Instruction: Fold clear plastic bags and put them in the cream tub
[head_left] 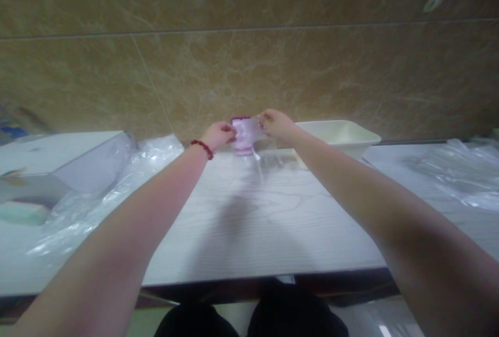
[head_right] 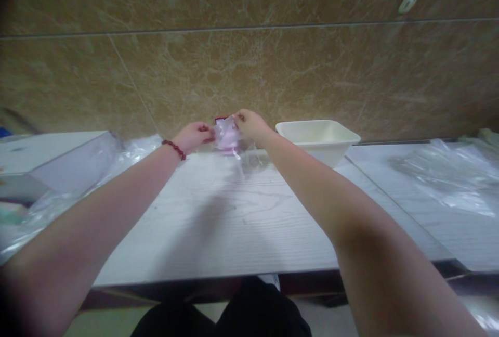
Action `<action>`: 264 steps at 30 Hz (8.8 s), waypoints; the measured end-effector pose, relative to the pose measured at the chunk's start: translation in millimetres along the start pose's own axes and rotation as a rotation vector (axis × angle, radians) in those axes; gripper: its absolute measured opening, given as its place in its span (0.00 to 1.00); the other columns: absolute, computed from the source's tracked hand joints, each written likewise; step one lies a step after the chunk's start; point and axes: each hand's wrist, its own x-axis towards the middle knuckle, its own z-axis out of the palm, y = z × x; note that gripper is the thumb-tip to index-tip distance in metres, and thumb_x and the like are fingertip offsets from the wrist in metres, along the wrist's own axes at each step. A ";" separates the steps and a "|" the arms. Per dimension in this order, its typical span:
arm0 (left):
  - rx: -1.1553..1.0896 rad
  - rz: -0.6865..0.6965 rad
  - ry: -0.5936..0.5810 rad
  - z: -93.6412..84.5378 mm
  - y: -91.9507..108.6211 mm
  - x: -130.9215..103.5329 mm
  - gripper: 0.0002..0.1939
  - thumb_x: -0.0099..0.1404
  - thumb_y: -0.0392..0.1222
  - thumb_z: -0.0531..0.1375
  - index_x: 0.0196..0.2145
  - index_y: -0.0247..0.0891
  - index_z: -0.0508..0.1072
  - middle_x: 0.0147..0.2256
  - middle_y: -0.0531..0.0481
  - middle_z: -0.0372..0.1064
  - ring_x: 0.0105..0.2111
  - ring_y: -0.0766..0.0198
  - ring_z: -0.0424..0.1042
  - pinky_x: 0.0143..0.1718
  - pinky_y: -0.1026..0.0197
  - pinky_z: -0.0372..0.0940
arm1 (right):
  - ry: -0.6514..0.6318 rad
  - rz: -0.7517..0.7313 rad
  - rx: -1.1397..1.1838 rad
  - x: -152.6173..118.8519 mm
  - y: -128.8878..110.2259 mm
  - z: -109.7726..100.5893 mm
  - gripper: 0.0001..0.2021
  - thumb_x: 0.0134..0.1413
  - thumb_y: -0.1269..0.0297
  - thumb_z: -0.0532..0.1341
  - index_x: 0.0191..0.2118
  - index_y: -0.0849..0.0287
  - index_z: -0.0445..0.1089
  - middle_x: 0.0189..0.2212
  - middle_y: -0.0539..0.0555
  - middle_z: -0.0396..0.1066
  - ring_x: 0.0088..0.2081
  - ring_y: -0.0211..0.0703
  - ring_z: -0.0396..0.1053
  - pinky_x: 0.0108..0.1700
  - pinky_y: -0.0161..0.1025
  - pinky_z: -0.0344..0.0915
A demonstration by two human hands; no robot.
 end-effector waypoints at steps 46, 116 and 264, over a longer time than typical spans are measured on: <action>1.065 0.582 -0.536 35.7 -59.6 -160.5 0.17 0.61 0.45 0.44 0.39 0.34 0.66 0.39 0.44 0.64 0.41 0.59 0.61 0.44 0.56 0.55 | -0.497 -0.118 -0.027 -129.4 31.8 53.6 0.17 0.56 0.62 0.43 0.44 0.60 0.63 0.40 0.52 0.67 0.43 0.35 0.63 0.46 0.36 0.58; 1.270 0.401 -0.844 -34.5 -102.3 -68.6 0.38 0.51 0.64 0.46 0.56 0.48 0.40 0.59 0.43 0.29 0.57 0.51 0.33 0.51 0.43 0.31 | -0.746 -0.096 -0.595 -157.8 59.2 51.3 0.50 0.35 0.34 0.46 0.59 0.68 0.35 0.58 0.62 0.29 0.58 0.54 0.29 0.56 0.52 0.29; 1.027 0.230 -0.535 -38.3 -104.3 -103.8 0.29 0.56 0.60 0.44 0.52 0.45 0.56 0.56 0.46 0.45 0.56 0.53 0.39 0.52 0.41 0.31 | -0.290 0.409 -0.819 -79.2 111.0 32.2 0.16 0.46 0.58 0.53 0.36 0.60 0.71 0.37 0.59 0.69 0.41 0.47 0.65 0.40 0.37 0.59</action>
